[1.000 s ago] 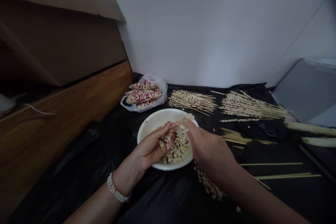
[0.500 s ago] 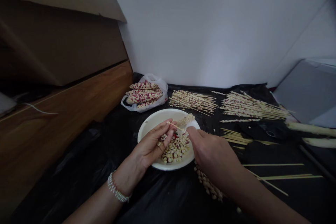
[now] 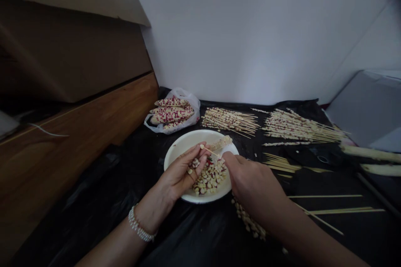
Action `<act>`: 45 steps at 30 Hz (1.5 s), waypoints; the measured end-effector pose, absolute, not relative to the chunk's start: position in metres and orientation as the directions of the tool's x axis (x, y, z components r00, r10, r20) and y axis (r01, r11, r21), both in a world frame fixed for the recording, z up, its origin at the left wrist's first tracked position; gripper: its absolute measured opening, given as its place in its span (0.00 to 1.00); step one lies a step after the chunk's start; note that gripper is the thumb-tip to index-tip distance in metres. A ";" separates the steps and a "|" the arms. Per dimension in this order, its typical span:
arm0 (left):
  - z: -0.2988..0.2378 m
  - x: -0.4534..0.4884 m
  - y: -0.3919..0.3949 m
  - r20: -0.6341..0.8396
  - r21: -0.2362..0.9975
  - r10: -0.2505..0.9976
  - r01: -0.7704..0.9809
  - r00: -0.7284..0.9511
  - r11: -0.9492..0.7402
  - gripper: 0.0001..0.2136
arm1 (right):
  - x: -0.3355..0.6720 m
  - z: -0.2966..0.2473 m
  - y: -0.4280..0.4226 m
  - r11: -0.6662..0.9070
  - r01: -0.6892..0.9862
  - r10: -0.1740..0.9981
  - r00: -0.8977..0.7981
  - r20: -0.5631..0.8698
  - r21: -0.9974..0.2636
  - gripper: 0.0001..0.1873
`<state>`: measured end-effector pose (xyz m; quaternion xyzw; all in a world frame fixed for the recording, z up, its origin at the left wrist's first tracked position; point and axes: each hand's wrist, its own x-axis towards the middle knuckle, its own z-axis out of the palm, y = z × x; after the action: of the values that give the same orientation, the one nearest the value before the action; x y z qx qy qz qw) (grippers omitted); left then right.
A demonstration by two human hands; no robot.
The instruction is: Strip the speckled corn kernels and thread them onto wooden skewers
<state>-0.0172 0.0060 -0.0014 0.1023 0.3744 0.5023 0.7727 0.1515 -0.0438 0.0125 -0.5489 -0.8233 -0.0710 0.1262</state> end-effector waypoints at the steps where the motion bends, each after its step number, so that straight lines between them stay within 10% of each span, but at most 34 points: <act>1: -0.001 -0.017 0.006 -0.475 0.542 0.855 -0.695 0.210 0.472 0.08 | 0.151 0.013 -0.044 0.388 0.921 0.886 -0.365 0.285 -0.026 0.10; 35: -0.009 -0.023 0.005 -0.468 0.533 0.816 -0.628 0.339 0.567 0.09 | 0.142 0.006 -0.048 0.439 0.898 0.816 -0.401 0.416 0.005 0.08; 45: -0.007 -0.014 -0.003 -0.447 0.582 0.818 -0.577 0.361 0.573 0.05 | 0.142 0.001 -0.045 0.463 0.848 0.864 -0.367 0.345 -0.258 0.14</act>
<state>-0.0144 -0.0030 -0.0070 0.1653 0.3651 0.4316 0.8081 0.1423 -0.0453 0.0007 -0.5178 -0.8265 0.0179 0.2203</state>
